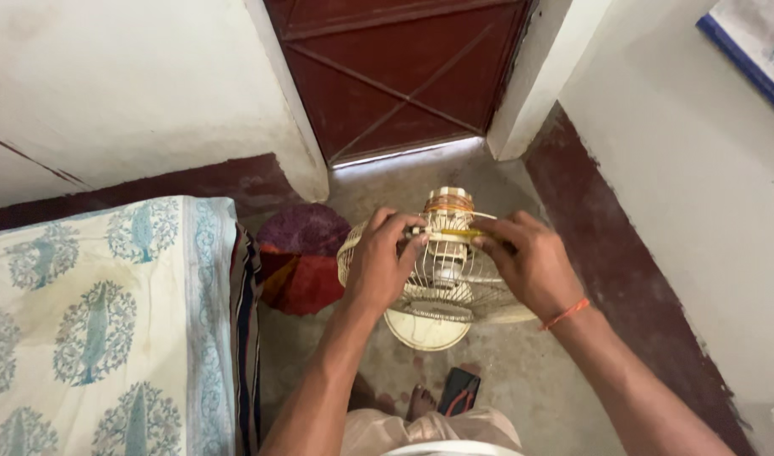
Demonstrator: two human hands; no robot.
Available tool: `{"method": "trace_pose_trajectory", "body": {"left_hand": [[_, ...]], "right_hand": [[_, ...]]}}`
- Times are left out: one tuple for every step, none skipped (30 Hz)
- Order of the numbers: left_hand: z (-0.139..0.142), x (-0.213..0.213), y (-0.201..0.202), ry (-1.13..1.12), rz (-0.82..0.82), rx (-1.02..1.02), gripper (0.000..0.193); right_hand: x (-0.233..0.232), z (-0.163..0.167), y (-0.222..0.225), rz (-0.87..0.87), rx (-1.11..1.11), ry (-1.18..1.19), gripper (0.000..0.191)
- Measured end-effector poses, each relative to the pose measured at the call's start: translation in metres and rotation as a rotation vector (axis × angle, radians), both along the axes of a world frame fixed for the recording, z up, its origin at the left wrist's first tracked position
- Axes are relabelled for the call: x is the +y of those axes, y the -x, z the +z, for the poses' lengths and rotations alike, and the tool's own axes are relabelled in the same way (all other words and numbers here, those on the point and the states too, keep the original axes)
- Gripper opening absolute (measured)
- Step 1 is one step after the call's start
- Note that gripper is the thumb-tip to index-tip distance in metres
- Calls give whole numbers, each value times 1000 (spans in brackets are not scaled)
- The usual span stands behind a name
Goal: The person uses a screwdriver to unscrew the front grille of a table fan lying on the floor, then works on the motor housing, removing a rubber band and handling a wire at the rear of the fan. The person holds the fan steady with one hand while unscrewing with the other.
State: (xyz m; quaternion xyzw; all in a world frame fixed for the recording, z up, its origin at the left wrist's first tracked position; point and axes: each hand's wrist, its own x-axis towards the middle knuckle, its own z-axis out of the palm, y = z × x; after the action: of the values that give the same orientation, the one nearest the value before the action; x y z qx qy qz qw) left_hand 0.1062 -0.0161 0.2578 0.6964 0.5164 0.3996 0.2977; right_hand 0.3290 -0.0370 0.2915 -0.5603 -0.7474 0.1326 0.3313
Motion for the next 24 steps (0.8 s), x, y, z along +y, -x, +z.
{"method": "trace_pose_trajectory", "body": {"left_hand": [[-1, 0, 0, -16, -4, -5, 23], [-1, 0, 1, -31, -9, -10, 22], [-1, 0, 1, -48, -15, -16, 21], [-2, 0, 2, -57, -17, -10, 21], [-2, 1, 2, -65, -18, -5, 21], [-2, 1, 2, -74, -19, 0, 20], [-2, 2, 2, -71, -27, -20, 20], [-2, 3, 2, -69, -35, -39, 20], [-2, 3, 2, -66, -42, -58, 20], [-3, 4, 2, -63, -43, -54, 21], [-3, 5, 2, -62, -43, -50, 21], [-3, 5, 2, -60, -44, -45, 22], [-3, 5, 3, -58, -36, -19, 22], [-3, 5, 3, -58, -27, 6, 22], [-3, 5, 4, -55, -20, 32, 21], [-3, 6, 5, -58, -30, 27, 21], [-3, 6, 5, -62, -38, 21, 21], [-2, 7, 5, -68, -47, 14, 21], [-2, 7, 5, -33, -48, 22, 21], [-1, 7, 5, 2, -49, 31, 22], [0, 8, 5, 40, -51, 41, 22], [0, 6, 4, 15, -58, 22, 22], [0, 5, 4, -12, -64, 6, 22], [0, 3, 3, -38, -70, -12, 22]], "right_hand": [[1, 0, -1, 9, 10, 19, 26], [1, 0, -1, 18, 21, 38, 26], [1, 0, -2, 25, 30, 55, 26], [2, 0, -2, 28, 19, 49, 25], [3, 1, -2, 31, 8, 43, 24], [3, 1, -2, 35, -3, 37, 24], [4, 2, -3, 41, -3, 36, 24], [5, 2, -3, 48, -3, 35, 24], [6, 2, -3, 55, -3, 34, 24], [6, 3, -3, 45, -1, 56, 25], [8, 3, -3, 37, 0, 76, 25], [8, 3, -3, 29, 2, 97, 26], [8, 3, -3, 39, 6, 89, 26], [9, 3, -4, 49, 8, 81, 25], [9, 4, -4, 59, 11, 74, 25], [9, 3, -4, 58, 8, 79, 26], [9, 3, -5, 57, 4, 83, 26], [10, 4, -5, 57, -1, 86, 26], [10, 5, -6, 58, -8, 83, 26], [10, 5, -6, 59, -14, 80, 27], [10, 6, -5, 60, -19, 80, 27], [9, 6, -5, 64, -12, 90, 26], [9, 6, -4, 69, -4, 99, 26], [8, 7, -3, 74, 2, 108, 26]]}}
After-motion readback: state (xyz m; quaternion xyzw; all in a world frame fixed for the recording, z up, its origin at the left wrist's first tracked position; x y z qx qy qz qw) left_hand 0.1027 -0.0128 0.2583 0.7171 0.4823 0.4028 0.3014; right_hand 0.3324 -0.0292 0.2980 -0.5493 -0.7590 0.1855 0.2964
